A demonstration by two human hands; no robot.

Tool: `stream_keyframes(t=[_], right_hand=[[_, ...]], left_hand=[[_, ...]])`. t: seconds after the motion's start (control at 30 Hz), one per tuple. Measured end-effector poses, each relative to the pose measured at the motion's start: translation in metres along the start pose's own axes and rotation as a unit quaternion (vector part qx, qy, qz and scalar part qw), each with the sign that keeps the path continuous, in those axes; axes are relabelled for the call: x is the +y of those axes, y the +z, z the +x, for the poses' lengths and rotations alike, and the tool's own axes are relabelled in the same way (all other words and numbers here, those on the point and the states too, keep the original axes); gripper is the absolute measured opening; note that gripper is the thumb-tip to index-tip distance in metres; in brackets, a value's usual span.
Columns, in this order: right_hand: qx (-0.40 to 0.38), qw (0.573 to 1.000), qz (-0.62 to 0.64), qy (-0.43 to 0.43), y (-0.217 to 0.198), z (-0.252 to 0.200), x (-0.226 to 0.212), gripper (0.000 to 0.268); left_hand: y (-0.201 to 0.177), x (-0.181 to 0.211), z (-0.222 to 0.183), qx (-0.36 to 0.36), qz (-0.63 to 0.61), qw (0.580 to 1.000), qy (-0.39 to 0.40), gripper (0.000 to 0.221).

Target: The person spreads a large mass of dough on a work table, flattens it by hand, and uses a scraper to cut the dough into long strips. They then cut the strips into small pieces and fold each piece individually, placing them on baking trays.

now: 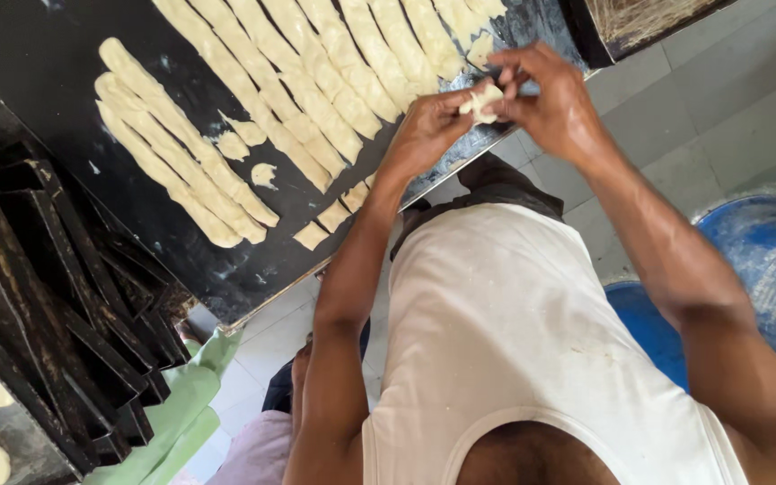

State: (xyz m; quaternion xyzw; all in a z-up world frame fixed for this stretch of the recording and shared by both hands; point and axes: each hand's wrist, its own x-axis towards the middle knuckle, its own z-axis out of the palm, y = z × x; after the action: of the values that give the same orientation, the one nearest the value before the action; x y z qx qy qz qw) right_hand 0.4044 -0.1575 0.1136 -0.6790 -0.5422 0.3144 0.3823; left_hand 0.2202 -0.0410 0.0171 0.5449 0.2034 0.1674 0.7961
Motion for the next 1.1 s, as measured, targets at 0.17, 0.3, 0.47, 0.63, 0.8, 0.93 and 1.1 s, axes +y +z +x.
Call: stream_keyframes(t=[0.17,0.3,0.47,0.63,0.8,0.93,1.1], right_hand=[[-0.069,0.993,-0.069,-0.069,0.02,0.008,-0.021,0.019],[-0.006,0.945,-0.225,-0.237,0.048,-0.01,-0.036,0.036],[0.046,0.979,-0.128,-0.149,0.044,-0.012,-0.011,0.027],[-0.104,0.959,0.243,0.098,0.016,0.009,0.006,0.031],[-0.054,0.982,-0.115,-0.139,-0.006,0.019,-0.004,0.03],[-0.047,0.946,-0.214,-0.238,-0.024,0.013,-0.007,0.045],[0.045,0.993,-0.027,-0.107,-0.052,-0.005,0.03,0.039]], left_hand=[[-0.007,0.004,-0.033,0.017,0.05,0.998,-0.019,0.045],[-0.016,-0.003,-0.042,0.085,-0.181,0.977,-0.073,0.03],[0.009,0.021,-0.067,0.087,-0.088,0.991,-0.059,0.03],[0.027,0.044,-0.049,0.095,0.004,0.993,0.073,0.034],[0.031,0.03,-0.013,0.167,0.121,0.977,-0.049,0.037],[0.036,0.015,0.001,0.112,-0.165,0.971,-0.135,0.04],[0.075,0.018,0.037,0.074,-0.054,0.993,-0.077,0.024]])
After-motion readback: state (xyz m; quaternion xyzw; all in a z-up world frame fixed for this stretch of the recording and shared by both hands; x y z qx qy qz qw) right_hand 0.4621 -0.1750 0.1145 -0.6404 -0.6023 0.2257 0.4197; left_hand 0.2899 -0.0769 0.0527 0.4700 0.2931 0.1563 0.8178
